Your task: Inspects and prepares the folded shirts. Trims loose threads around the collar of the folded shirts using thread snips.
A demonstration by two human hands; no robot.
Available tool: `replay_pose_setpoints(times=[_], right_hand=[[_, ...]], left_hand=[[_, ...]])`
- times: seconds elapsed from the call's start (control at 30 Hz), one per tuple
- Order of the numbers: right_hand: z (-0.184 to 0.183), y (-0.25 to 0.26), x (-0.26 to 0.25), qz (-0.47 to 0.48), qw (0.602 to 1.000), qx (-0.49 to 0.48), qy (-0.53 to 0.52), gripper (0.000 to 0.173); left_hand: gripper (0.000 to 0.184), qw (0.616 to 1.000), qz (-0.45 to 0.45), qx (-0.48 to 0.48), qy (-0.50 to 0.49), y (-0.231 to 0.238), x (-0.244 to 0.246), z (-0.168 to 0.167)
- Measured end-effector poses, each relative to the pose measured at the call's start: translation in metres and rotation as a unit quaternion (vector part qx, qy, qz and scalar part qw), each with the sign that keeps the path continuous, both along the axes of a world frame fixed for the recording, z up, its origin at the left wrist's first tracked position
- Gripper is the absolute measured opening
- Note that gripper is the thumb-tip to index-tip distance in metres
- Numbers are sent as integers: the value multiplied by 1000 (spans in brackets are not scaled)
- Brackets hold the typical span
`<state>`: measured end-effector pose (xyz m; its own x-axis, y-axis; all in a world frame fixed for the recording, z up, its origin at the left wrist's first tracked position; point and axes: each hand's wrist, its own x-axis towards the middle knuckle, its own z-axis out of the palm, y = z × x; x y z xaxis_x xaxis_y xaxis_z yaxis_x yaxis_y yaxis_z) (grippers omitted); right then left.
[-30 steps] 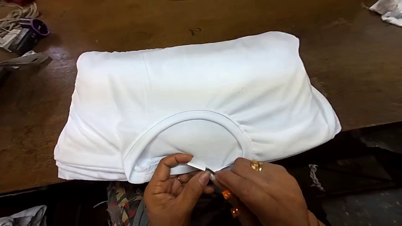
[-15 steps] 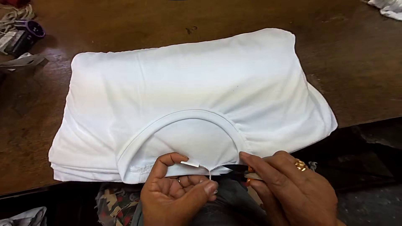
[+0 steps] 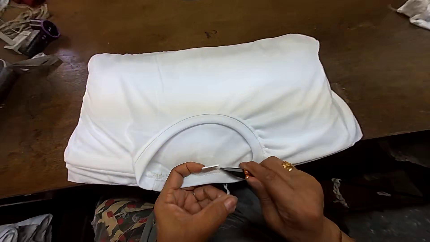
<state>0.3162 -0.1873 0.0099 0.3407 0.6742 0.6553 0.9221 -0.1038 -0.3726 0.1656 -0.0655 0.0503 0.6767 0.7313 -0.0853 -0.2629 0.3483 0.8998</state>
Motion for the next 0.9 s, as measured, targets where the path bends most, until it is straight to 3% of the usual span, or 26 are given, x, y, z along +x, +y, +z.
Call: replay_pose_setpoints(times=[0.13, 0.2, 0.27, 0.3, 0.37, 0.47, 0.57, 0.67, 0.8, 0.9], right_hand=[[8, -9, 7, 12, 995, 22, 100, 45], [8, -15, 7, 16, 994, 21, 110, 46], [2, -17, 2, 17, 995, 31, 96, 30], [-1, -17, -1, 25, 996, 32, 85, 22], [-4, -14, -6, 63, 995, 15, 74, 22], [-5, -5, -17, 116, 989, -8, 90, 22], [0, 11, -28, 142, 985, -2, 99, 20], [9, 31, -38, 160, 983, 5, 94, 21], [12, 45, -46, 260, 960, -38, 99, 19], [9, 50, -46, 268, 950, -23, 159, 22]], left_hand=[[73, 969, -98, 205, 95, 14, -26, -2], [56, 913, -138, 346, 166, 23, -47, -4], [25, 852, -173, 448, 208, 32, -68, 1], [20, 831, -184, 478, 216, 37, -78, 3], [22, 812, -177, 511, 220, 43, -92, 8], [16, 801, -98, 559, 189, 59, -103, 11], [22, 747, 3, 639, 184, 85, -93, 18], [36, 685, -31, 714, 145, 115, -71, 27], [33, 632, -115, 757, 118, 138, -48, 36], [38, 657, -156, 730, 106, 149, -40, 48]])
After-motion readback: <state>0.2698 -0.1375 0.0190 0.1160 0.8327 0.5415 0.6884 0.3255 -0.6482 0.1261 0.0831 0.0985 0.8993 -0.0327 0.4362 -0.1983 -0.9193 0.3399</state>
